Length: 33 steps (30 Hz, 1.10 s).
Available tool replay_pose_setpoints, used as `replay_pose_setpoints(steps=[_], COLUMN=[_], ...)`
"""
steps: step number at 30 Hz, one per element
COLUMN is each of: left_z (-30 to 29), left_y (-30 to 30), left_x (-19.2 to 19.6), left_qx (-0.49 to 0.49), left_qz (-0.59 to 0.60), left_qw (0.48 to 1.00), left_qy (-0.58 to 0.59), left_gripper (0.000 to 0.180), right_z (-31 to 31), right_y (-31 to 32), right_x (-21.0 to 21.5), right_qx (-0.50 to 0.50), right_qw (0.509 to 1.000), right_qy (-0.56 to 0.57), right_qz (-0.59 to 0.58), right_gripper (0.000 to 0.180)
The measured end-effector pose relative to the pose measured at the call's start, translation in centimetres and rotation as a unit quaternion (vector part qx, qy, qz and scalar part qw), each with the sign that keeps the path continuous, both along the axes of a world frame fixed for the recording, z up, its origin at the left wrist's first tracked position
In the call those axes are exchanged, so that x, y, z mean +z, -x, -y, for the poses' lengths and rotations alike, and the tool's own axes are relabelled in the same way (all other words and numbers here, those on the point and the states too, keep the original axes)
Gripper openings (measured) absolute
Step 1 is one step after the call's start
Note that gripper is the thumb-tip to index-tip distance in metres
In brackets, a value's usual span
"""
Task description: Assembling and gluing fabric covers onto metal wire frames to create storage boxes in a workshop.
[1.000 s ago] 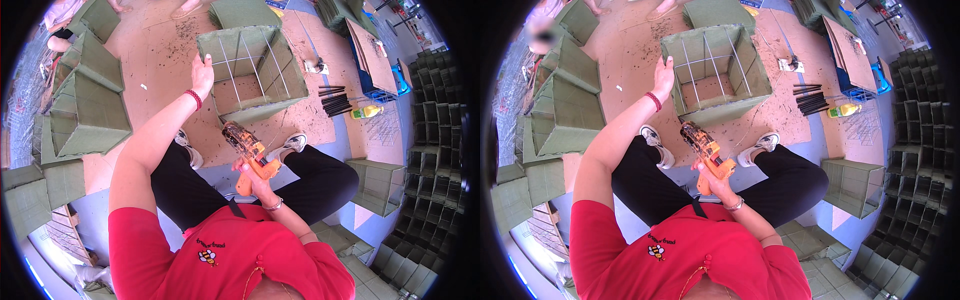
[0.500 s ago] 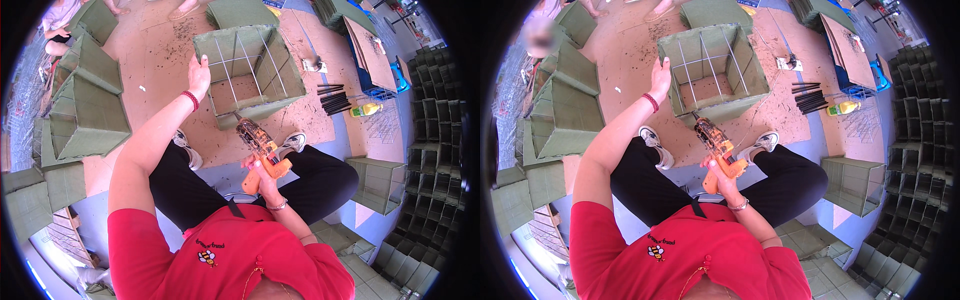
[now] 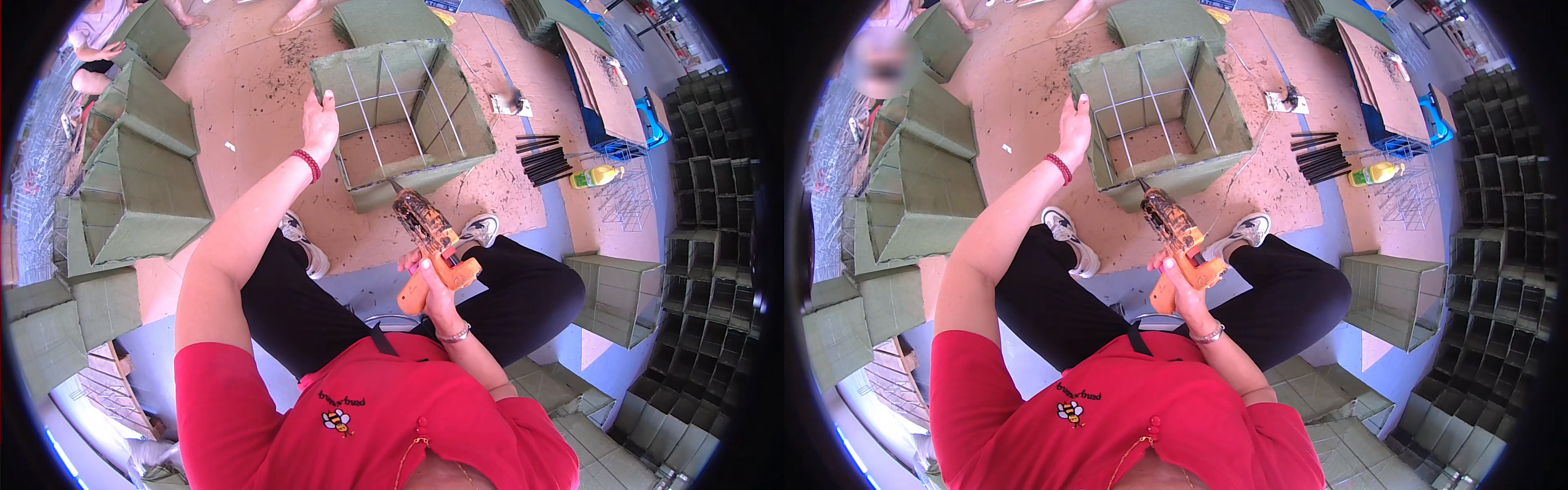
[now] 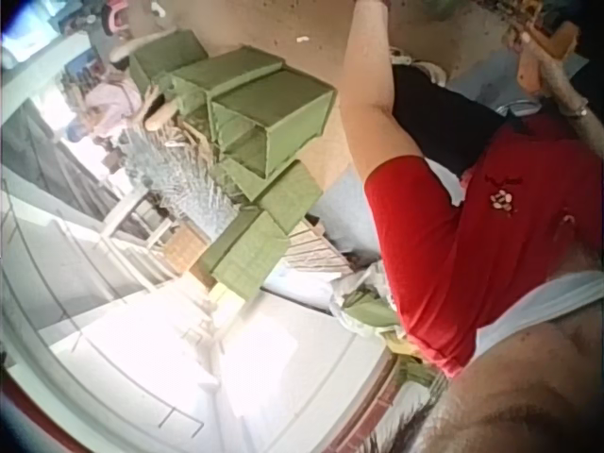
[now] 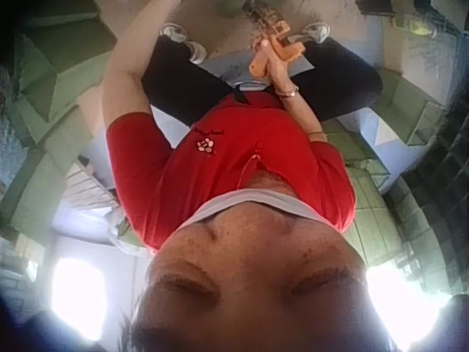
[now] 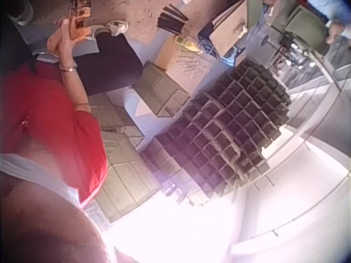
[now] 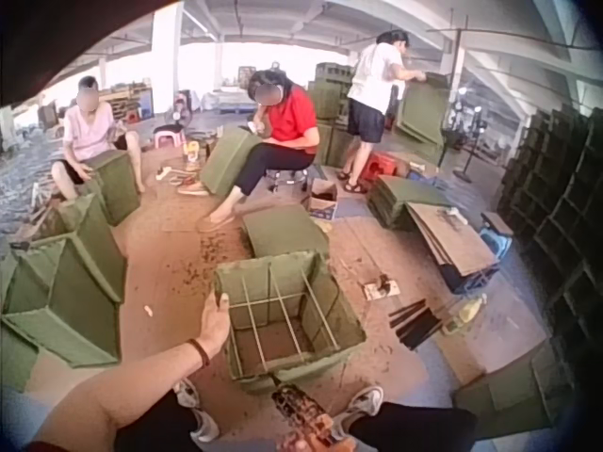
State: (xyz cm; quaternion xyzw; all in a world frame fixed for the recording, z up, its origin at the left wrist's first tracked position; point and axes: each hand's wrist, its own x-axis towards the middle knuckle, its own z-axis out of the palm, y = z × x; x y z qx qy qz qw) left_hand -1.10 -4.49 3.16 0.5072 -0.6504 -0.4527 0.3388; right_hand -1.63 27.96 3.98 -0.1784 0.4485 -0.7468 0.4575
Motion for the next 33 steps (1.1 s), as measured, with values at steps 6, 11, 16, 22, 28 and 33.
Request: replay_pose_setpoints(steps=[6, 11, 16, 22, 28, 33], left_z=[0.2, -0.1, 0.1, 0.1, 0.3, 0.1], left_y=[0.1, 0.0, -0.1, 0.0, -0.1, -0.1], left_x=[-0.5, 0.0, -0.1, -0.1, -0.4, 0.1], left_qx=[0.004, -0.002, -0.005, -0.001, -0.004, -0.003], left_qz=[0.005, 0.005, -0.004, -0.005, -0.003, -0.007], left_qw=[1.0, 1.0, 1.0, 1.0, 1.0, 1.0], left_qy=[0.007, 0.0, -0.013, -0.007, -0.014, -0.022], left_gripper=[0.041, 0.041, 0.041, 0.041, 0.044, 0.044], right_z=[0.3, 0.7, 0.5, 0.3, 0.4, 0.2], right_y=[-0.2, -0.6, 0.0, 0.4, 0.6, 0.7], right_x=[0.4, 0.9, 0.9, 0.8, 1.2, 1.0], right_qx=[0.028, 0.009, -0.015, -0.039, -0.066, -0.081], right_qw=[1.0, 0.999, 0.999, 0.999, 0.997, 0.996], right_qy=[-0.006, -0.034, -0.035, -0.038, -0.039, -0.039], right_qz=[-0.001, -0.011, -0.011, -0.002, -0.004, -0.007], right_gripper=[0.022, 0.027, 0.028, 0.029, 0.028, 0.028])
